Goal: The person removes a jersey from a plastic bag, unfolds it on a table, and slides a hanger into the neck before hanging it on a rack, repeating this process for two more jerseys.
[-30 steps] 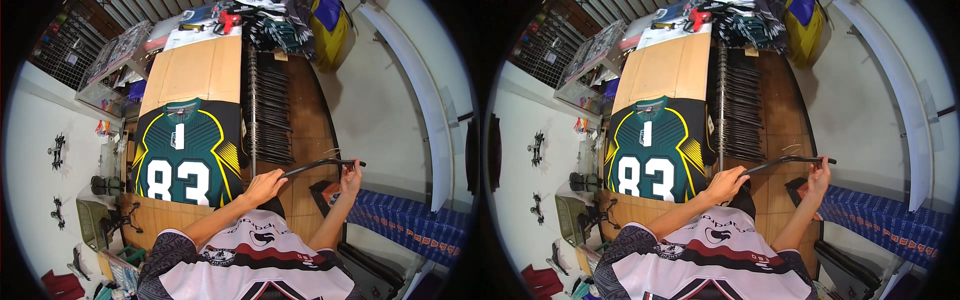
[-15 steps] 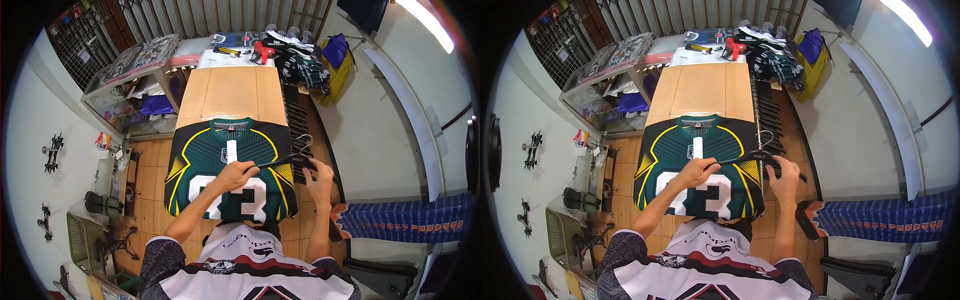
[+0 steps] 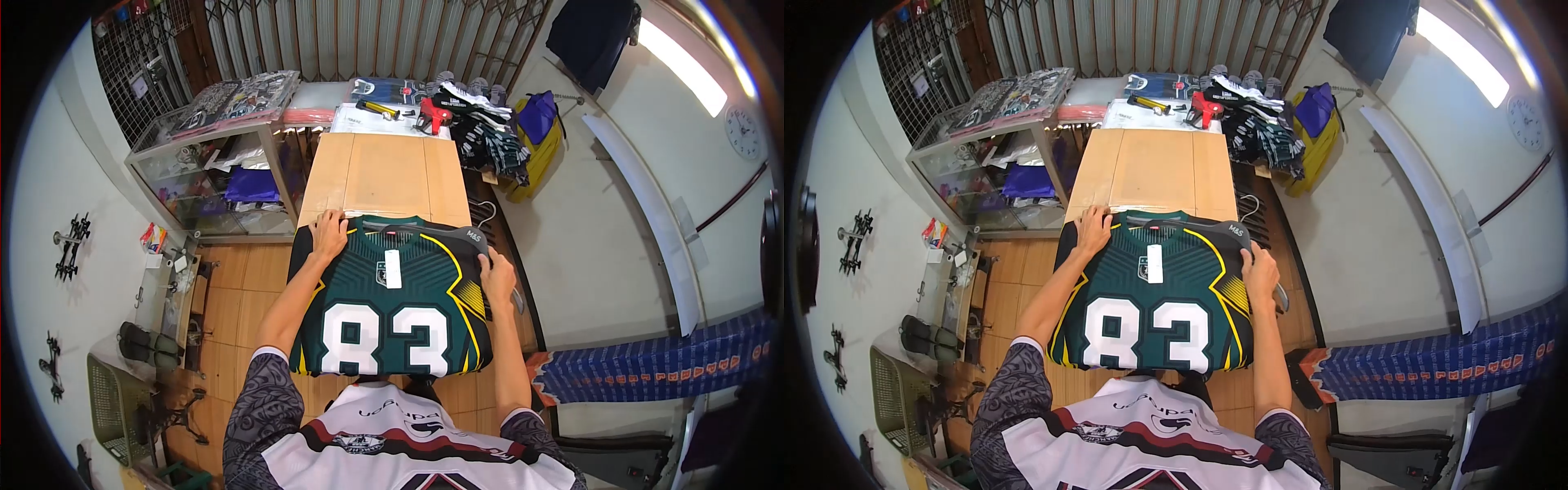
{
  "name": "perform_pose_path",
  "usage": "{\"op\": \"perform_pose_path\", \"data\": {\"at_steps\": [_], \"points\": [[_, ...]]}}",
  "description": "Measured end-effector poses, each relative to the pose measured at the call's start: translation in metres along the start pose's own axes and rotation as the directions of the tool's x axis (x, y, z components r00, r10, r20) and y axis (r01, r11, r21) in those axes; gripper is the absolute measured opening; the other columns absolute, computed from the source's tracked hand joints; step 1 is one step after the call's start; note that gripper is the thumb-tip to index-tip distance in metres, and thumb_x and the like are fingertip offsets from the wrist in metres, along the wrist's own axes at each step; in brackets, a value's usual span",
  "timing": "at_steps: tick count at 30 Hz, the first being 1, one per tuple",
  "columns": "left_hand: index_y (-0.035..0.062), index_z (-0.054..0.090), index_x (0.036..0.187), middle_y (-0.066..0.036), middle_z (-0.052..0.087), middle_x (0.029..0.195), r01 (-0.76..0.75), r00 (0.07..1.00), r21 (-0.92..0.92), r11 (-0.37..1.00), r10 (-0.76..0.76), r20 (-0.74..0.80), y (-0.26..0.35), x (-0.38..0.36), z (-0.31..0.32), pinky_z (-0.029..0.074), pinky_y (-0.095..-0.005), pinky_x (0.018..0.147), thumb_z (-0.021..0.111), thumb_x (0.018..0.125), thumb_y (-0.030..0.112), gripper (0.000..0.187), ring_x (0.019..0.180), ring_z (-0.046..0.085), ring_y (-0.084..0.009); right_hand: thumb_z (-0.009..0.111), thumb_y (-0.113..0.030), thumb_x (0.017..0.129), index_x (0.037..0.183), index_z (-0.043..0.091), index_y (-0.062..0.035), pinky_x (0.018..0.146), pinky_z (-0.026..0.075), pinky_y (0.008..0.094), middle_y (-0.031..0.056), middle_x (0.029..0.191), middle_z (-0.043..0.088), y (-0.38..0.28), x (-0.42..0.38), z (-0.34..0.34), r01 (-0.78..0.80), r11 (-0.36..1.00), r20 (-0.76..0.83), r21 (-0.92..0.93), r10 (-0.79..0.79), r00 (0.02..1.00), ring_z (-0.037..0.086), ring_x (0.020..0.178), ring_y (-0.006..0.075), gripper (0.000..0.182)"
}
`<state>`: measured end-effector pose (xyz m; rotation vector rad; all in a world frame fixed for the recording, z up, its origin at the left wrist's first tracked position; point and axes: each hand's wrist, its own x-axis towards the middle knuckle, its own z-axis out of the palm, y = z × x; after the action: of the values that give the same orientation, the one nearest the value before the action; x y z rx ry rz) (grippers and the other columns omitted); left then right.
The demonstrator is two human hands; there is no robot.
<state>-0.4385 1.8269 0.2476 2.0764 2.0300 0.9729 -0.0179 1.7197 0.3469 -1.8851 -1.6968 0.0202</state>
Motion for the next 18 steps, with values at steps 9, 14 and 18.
{"op": "perform_pose_path", "data": {"at_steps": [9, 14, 18], "points": [[0.0108, 0.067, 0.12, -0.009, 0.066, 0.119, -0.051, 0.985, 0.023, 0.998, 0.054, -0.164, -0.003, -0.004, 0.013, 0.034, -0.0576, 0.108, 0.055, 0.104, 0.028, 0.026, 0.118, 0.06, -0.03, 0.073, -0.025, 0.097, 0.123, 0.074, -0.0043, 0.086, 0.056, 0.0481, 0.0214, 0.107, 0.07, -0.035, 0.02, 0.075, 0.056, 0.998, 0.063, 0.031, -0.058, 0.996, 0.07, 0.1, 0.0416, 0.033], [0.0108, 0.067, 0.123, -0.01, 0.068, 0.119, -0.072, 0.978, 0.018, 0.997, 0.074, -0.193, 0.0, -0.006, 0.01, 0.031, -0.0601, 0.109, 0.053, 0.105, 0.029, 0.029, 0.117, 0.061, -0.0286, 0.071, -0.018, 0.096, 0.12, 0.073, -0.0028, 0.09, 0.056, 0.0466, 0.0202, 0.111, 0.067, -0.071, 0.025, 0.115, 0.136, 0.975, 0.104, 0.175, -0.156, 0.982, 0.068, 0.105, 0.0402, 0.029], [0.0104, 0.068, 0.123, -0.01, 0.071, 0.118, -0.078, 0.978, 0.056, 0.995, 0.088, -0.191, 0.004, -0.006, 0.007, 0.03, -0.0617, 0.108, 0.053, 0.105, 0.031, 0.031, 0.115, 0.063, -0.0275, 0.073, -0.015, 0.092, 0.118, 0.074, -0.0055, 0.09, 0.051, 0.051, 0.0155, 0.113, 0.067, -0.097, 0.028, 0.151, 0.266, 0.952, 0.112, 0.153, -0.284, 0.952, 0.062, 0.109, 0.037, 0.027]]}}
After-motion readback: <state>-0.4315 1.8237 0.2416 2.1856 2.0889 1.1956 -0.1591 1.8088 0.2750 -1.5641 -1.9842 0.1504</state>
